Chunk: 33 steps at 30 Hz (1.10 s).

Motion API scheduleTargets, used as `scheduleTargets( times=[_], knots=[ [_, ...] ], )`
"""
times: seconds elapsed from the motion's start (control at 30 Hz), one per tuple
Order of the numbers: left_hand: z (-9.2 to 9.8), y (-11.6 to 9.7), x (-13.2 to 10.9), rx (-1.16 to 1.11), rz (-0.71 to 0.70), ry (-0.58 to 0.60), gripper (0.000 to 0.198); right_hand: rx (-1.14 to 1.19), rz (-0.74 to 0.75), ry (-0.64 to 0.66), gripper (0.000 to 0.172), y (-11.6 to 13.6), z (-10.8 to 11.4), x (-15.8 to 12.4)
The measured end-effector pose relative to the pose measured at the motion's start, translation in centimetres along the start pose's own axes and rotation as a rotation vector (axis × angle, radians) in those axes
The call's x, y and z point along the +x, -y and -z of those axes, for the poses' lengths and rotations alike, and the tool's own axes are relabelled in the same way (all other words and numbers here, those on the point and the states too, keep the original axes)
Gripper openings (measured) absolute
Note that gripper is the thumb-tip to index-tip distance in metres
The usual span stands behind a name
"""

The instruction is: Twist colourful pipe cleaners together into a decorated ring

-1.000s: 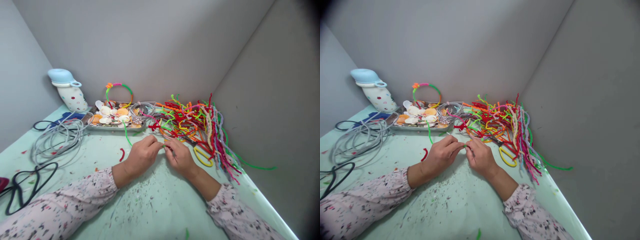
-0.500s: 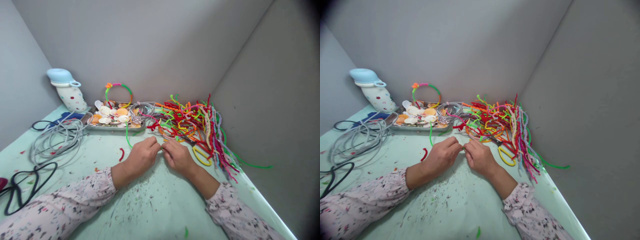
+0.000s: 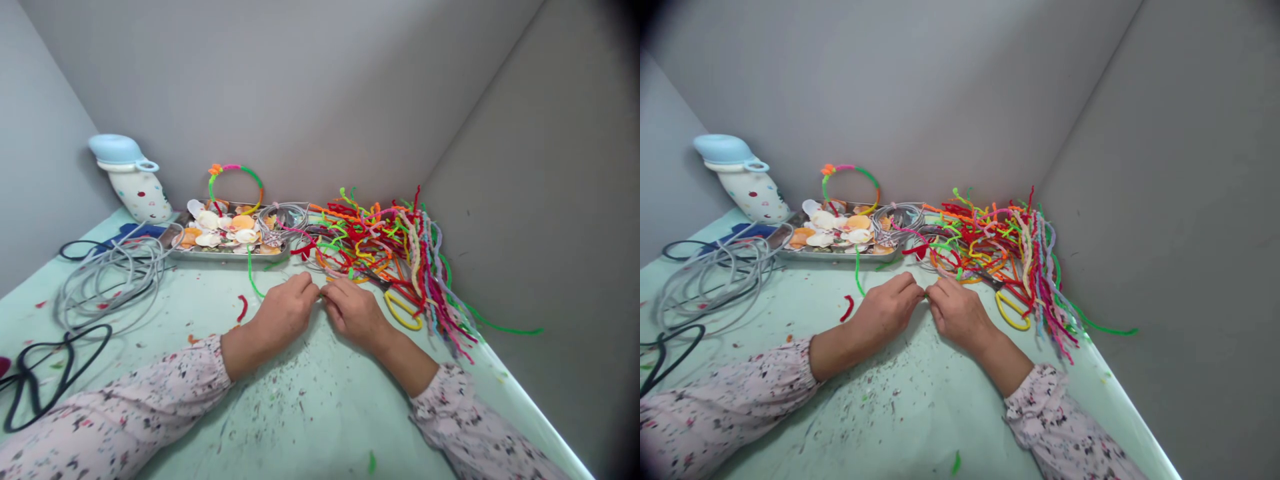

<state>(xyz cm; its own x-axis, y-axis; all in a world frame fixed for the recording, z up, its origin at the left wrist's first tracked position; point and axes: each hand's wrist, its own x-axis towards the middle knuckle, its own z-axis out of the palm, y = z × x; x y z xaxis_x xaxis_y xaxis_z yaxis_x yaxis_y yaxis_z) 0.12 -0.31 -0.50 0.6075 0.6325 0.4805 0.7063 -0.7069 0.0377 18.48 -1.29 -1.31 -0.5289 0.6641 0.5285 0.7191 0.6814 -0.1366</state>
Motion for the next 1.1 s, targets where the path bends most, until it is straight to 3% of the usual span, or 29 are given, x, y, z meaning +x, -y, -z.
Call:
scheduleTargets(
  times=[0.5,0.6,0.7,0.77,0.87,0.97,1.1],
  knots=[
    [-0.1,0.2,0.1,0.027,-0.031,0.01,0.016,0.011,0.005,0.02,0.015,0.0,-0.2,-0.1],
    [0.4,0.0,0.3,0.016,-0.029,-0.105,0.016,0.035,-0.007,-0.036,0.018,0.2,0.0,0.1],
    [1.3,-0.6,0.1,-0.044,-0.032,-0.327,0.018,0.076,-0.086,-0.167,0.02,0.3,0.2,0.2],
    [1.7,-1.1,-0.2,-0.114,-0.182,-0.386,0.018,0.102,-0.157,-0.262,0.019,0.3,0.3,0.2],
    [1.6,-1.7,-0.5,-0.203,-0.382,-0.188,0.016,0.126,-0.217,-0.351,0.016,0.2,0.4,0.2],
    [1.1,-1.5,-0.3,-0.284,-0.199,-0.159,0.013,0.155,-0.207,-0.383,0.014,0.3,0.5,0.1],
    [0.9,-0.6,0.1,-0.326,0.043,-0.37,0.016,0.189,-0.15,-0.359,0.017,0.4,0.3,0.0]
  ],
)
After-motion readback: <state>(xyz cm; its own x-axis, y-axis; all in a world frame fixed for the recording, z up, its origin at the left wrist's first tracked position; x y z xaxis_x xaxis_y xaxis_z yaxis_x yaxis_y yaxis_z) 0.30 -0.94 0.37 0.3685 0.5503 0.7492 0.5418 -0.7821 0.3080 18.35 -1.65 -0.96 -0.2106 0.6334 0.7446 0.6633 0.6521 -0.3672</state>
